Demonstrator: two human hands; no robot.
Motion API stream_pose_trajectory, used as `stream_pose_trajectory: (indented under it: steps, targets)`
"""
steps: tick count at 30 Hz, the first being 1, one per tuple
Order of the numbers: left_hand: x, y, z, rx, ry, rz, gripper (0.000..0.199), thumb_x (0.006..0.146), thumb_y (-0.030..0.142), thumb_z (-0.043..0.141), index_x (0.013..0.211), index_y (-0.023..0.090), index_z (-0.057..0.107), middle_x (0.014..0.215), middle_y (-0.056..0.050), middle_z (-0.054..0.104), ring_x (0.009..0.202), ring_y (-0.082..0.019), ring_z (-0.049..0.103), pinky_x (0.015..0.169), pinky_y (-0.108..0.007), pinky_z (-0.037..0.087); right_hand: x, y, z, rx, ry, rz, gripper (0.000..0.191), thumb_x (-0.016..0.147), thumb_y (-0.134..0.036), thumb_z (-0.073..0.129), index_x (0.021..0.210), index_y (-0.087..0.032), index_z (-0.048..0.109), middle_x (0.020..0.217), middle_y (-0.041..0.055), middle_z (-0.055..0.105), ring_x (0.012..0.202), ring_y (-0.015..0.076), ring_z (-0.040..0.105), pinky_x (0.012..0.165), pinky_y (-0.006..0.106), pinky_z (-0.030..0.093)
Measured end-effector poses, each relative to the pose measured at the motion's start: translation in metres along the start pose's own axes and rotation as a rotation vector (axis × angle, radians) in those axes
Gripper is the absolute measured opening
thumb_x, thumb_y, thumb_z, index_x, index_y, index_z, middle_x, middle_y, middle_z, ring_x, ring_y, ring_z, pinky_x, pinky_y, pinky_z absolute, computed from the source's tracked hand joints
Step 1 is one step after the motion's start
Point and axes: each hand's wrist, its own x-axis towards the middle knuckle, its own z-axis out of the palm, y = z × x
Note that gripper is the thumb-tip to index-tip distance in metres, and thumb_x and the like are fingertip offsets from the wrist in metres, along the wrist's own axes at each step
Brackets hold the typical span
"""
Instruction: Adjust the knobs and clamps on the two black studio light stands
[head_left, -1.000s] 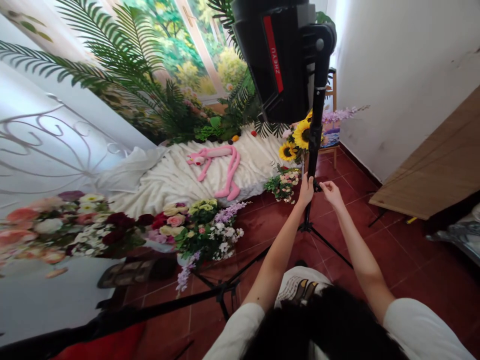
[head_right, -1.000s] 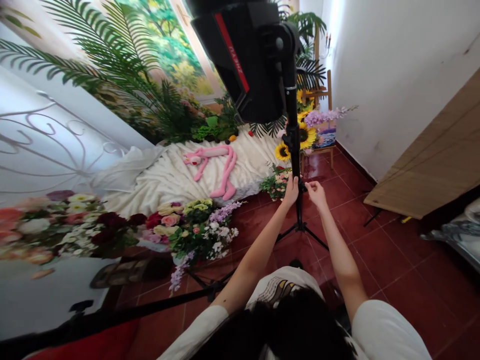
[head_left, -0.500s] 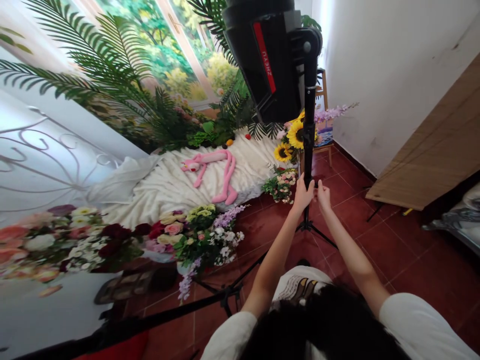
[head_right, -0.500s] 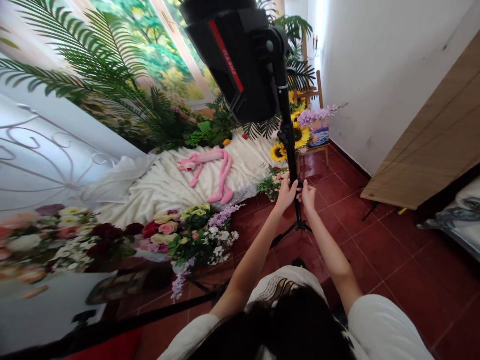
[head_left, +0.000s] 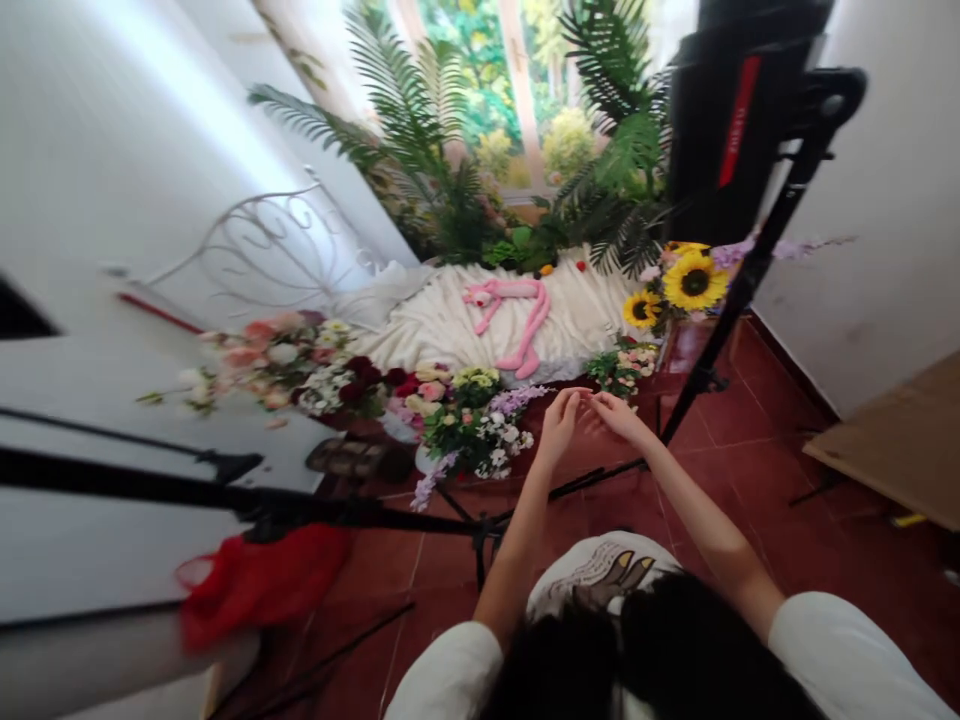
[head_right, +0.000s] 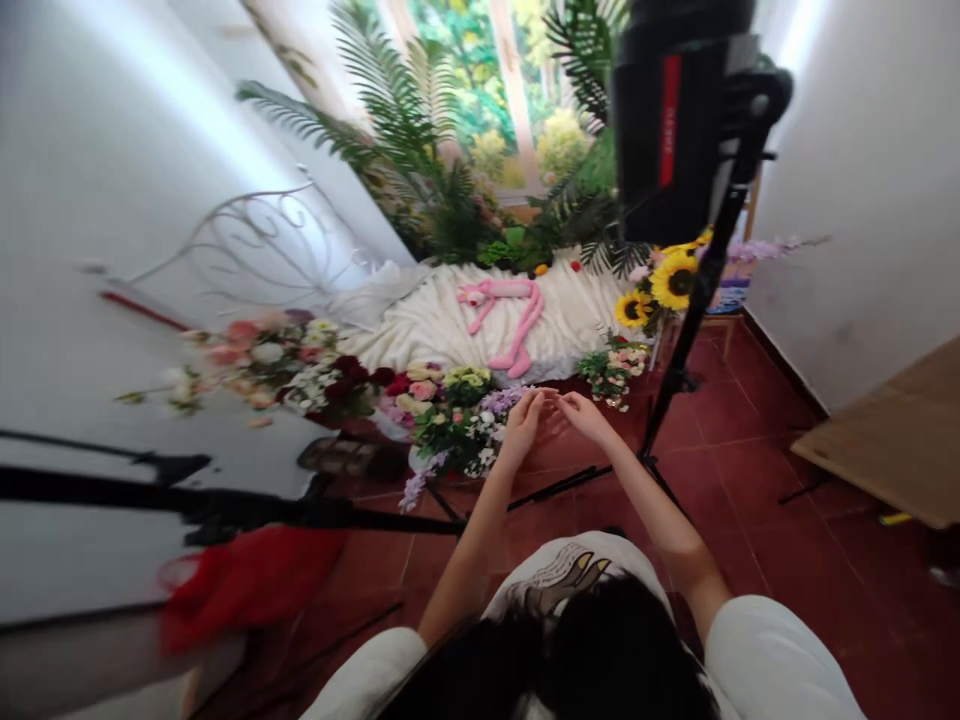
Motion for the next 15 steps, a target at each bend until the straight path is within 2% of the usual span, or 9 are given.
stream_pose_trajectory:
  steps: [2, 4, 6, 8, 11, 15]
  targets:
    - [-0.009, 0.004, -0.038, 0.072, 0.200, 0.034, 0.035, 0.094, 0.047, 0.046, 0.098, 0.018, 0.066, 0.097, -0.007, 0.070, 0.092, -0.016, 0.065, 0.085, -0.029, 0.051, 0.011, -0.004, 0.033, -0.062, -0.162, -0.011, 0.019, 0.091, -0.037, 0.062, 0.089, -0.019, 0.054, 0.070, 0.0003, 0.070, 0.055, 0.0118, 0.067, 0.052, 0.021, 0.054]
    - [-0.019, 0.010, -0.076, 0.191, 0.463, 0.090, 0.034, 0.095, 0.045, 0.045, 0.099, 0.017, 0.064, 0.100, -0.008, 0.068, 0.094, -0.016, 0.063, 0.087, -0.030, 0.049, 0.021, -0.007, 0.067, -0.113, -0.296, -0.002, 0.020, 0.091, -0.036, 0.063, 0.088, -0.018, 0.053, 0.071, 0.0004, 0.070, 0.057, 0.0110, 0.068, 0.051, 0.019, 0.053]
    - [-0.033, 0.018, -0.112, 0.350, 0.734, 0.154, 0.032, 0.096, 0.043, 0.044, 0.099, 0.017, 0.062, 0.101, -0.008, 0.066, 0.095, -0.017, 0.061, 0.090, -0.032, 0.048, 0.029, -0.009, 0.101, -0.156, -0.397, 0.026, 0.019, 0.092, -0.034, 0.063, 0.088, -0.018, 0.053, 0.072, -0.0001, 0.070, 0.057, 0.0098, 0.067, 0.050, 0.017, 0.052]
    - [-0.052, 0.026, -0.146, 0.528, 0.958, 0.210, 0.030, 0.096, 0.041, 0.044, 0.098, 0.017, 0.061, 0.099, -0.008, 0.063, 0.097, -0.017, 0.058, 0.093, -0.033, 0.045, 0.035, -0.009, 0.133, -0.203, -0.487, 0.052, 0.017, 0.093, -0.032, 0.061, 0.087, -0.019, 0.052, 0.072, -0.0007, 0.069, 0.057, 0.0090, 0.067, 0.050, 0.016, 0.052]
    - [-0.086, 0.037, -0.188, 0.755, 1.205, 0.228, 0.026, 0.095, 0.040, 0.047, 0.097, 0.017, 0.059, 0.098, -0.009, 0.061, 0.100, -0.019, 0.055, 0.097, -0.037, 0.042, 0.042, -0.004, 0.178, -0.257, -0.611, 0.056, 0.015, 0.094, -0.030, 0.059, 0.087, -0.019, 0.050, 0.073, -0.0008, 0.069, 0.058, 0.0084, 0.066, 0.052, 0.017, 0.053]
    - [-0.134, 0.043, -0.227, 0.901, 1.496, 0.142, 0.029, 0.092, 0.042, 0.053, 0.105, 0.016, 0.054, 0.109, -0.012, 0.057, 0.109, -0.022, 0.052, 0.100, -0.041, 0.042, 0.049, 0.009, 0.233, -0.321, -0.666, -0.005, 0.013, 0.091, -0.028, 0.060, 0.097, -0.020, 0.052, 0.088, 0.0027, 0.068, 0.070, 0.0107, 0.066, 0.056, 0.020, 0.056]
